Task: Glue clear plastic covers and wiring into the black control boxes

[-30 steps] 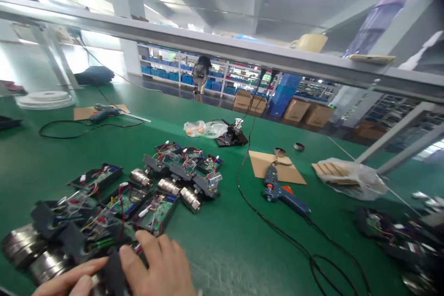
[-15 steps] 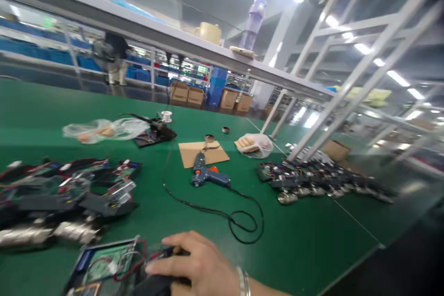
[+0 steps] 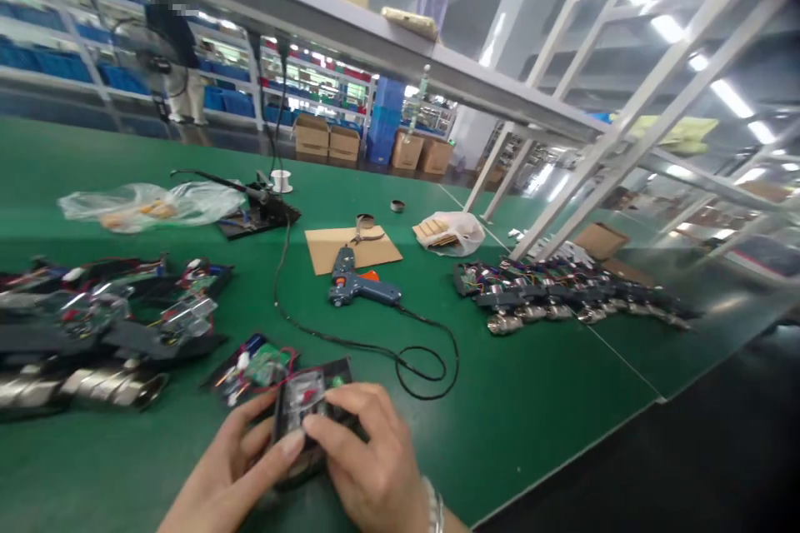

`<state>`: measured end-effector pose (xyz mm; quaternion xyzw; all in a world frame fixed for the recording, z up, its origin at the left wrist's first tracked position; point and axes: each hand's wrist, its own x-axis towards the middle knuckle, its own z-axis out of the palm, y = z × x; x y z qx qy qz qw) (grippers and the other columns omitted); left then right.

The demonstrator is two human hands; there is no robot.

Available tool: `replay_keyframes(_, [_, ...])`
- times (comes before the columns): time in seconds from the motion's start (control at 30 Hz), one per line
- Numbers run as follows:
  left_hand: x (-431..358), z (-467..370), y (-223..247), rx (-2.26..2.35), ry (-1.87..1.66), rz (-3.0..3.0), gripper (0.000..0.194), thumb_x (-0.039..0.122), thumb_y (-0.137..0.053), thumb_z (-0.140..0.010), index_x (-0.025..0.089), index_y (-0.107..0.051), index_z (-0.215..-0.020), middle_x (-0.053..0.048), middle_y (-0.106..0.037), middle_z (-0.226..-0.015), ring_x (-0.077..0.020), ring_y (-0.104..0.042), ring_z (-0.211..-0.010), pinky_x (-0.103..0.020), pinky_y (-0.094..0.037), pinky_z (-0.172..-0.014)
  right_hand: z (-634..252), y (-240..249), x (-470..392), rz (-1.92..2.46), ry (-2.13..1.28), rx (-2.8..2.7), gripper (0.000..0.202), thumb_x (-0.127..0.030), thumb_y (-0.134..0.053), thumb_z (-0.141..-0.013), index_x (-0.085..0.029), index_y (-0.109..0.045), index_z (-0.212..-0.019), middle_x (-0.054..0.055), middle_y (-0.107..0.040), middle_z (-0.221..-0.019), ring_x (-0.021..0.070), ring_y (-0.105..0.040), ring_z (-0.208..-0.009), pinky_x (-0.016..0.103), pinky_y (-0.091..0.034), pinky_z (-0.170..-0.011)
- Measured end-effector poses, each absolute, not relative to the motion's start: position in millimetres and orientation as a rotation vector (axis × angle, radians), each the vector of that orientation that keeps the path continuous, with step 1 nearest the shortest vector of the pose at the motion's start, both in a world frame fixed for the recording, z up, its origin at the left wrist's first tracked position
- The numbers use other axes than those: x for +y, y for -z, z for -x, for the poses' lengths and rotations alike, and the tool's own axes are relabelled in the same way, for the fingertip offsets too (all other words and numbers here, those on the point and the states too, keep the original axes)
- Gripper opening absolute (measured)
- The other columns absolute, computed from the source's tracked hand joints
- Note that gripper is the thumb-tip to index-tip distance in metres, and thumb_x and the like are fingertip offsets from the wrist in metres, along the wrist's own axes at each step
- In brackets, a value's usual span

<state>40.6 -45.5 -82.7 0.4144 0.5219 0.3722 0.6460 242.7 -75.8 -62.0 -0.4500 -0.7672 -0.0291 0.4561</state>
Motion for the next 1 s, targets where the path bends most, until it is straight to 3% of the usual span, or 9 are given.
replay_keyframes(0.07, [-46.6, -41.5, 66.2, 1.142, -0.807, -1.030, 0.091, 0.060, -0.084, -0.080, 0.022, -0.036, -0.148, -0.018, -0.070, -0.139, -0.0371, -0.067, -0.130, -0.052, -0.054, -0.111, -238.7, 63.6, -82.6, 1.090, 0.036, -1.883, 0.040, -0.003, -0.058, -0.093, -0.022, -0.067, -0.128, 0.014, -0.068, -0.119, 0.0250, -0.064, -0.110, 0.043, -0.062, -0.092])
replay_keyframes(0.13, [-47.6, -38.8, 52.9, 1.166, -0.766, -1.138, 0.093, 0.056, -0.085, -0.080, 0.020, -0.034, -0.149, -0.018, -0.071, -0.135, -0.0355, -0.068, -0.127, -0.053, -0.048, -0.116, -236.2, 64.7, -88.2, 1.051, -0.028, -1.903, 0.044, 0.000, -0.057, -0.090, -0.019, -0.067, -0.129, 0.016, -0.066, -0.122, 0.0275, -0.063, -0.114, 0.049, -0.061, -0.097])
replay_keyframes(0.27, [-50.9, -32.0, 32.3, 1.156, -0.688, -1.302, 0.080, 0.045, -0.084, -0.082, 0.023, -0.039, -0.145, -0.011, -0.076, -0.124, -0.0311, -0.070, -0.120, -0.043, -0.051, -0.109, -235.6, 53.8, -92.8, 1.008, -0.216, -1.819, 0.043, -0.001, -0.054, -0.086, -0.019, -0.064, -0.124, 0.012, -0.067, -0.115, 0.0264, -0.064, -0.109, 0.052, -0.057, -0.101])
replay_keyframes(0.43, [-52.3, -30.1, 27.1, 1.053, -0.676, -1.352, 0.064, 0.035, -0.085, -0.081, 0.027, -0.045, -0.131, -0.008, -0.071, -0.131, -0.0261, -0.068, -0.120, -0.036, -0.052, -0.105, -236.9, 27.5, -88.8, 1.210, -0.403, -1.820, 0.038, -0.023, -0.073, -0.090, -0.022, -0.063, -0.126, 0.012, -0.064, -0.123, 0.0309, -0.060, -0.115, 0.051, -0.055, -0.096])
replay_keyframes(0.5, [-51.2, -29.1, 30.7, 1.072, -0.652, -1.372, 0.065, 0.030, -0.084, -0.081, 0.028, -0.043, -0.131, -0.006, -0.072, -0.124, -0.0255, -0.069, -0.118, -0.036, -0.054, -0.103, -236.1, 21.1, -87.2, 1.210, -0.423, -1.912, 0.040, -0.031, -0.081, -0.087, -0.022, -0.066, -0.124, 0.012, -0.061, -0.128, 0.0326, -0.057, -0.119, 0.051, -0.052, -0.100])
replay_keyframes(0.63, [-46.7, -27.7, 31.2, 1.105, -0.608, -1.414, 0.069, 0.034, -0.087, -0.080, 0.026, -0.042, -0.131, -0.005, -0.075, -0.108, -0.0283, -0.073, -0.109, -0.040, -0.055, -0.099, -233.8, 16.1, -82.6, 1.217, -0.438, -1.930, 0.029, -0.023, -0.078, -0.092, -0.022, -0.067, -0.119, 0.011, -0.063, -0.128, 0.0301, -0.054, -0.123, 0.050, -0.047, -0.107])
replay_keyframes(0.83, [-40.5, -28.2, 22.4, 1.073, -0.583, -1.473, 0.077, 0.032, -0.090, -0.075, 0.026, -0.043, -0.136, -0.007, -0.073, -0.117, -0.0276, -0.073, -0.108, -0.041, -0.056, -0.100, -236.8, 13.2, -73.2, 1.131, -0.769, -1.829, 0.019, -0.013, -0.076, -0.093, -0.022, -0.068, -0.106, 0.006, -0.067, -0.120, 0.0237, -0.060, -0.117, 0.042, -0.049, -0.105])
replay_keyframes(1.0, [-41.5, -27.7, 25.6, 1.078, -0.601, -1.515, 0.081, 0.036, -0.095, -0.070, 0.026, -0.049, -0.136, -0.006, -0.072, -0.118, -0.0286, -0.071, -0.108, -0.042, -0.055, -0.100, -238.6, 4.0, -67.0, 1.072, -0.909, -1.747, 0.015, -0.016, -0.076, -0.093, -0.022, -0.067, -0.102, 0.004, -0.068, -0.111, 0.0221, -0.063, -0.112, 0.039, -0.050, -0.103])
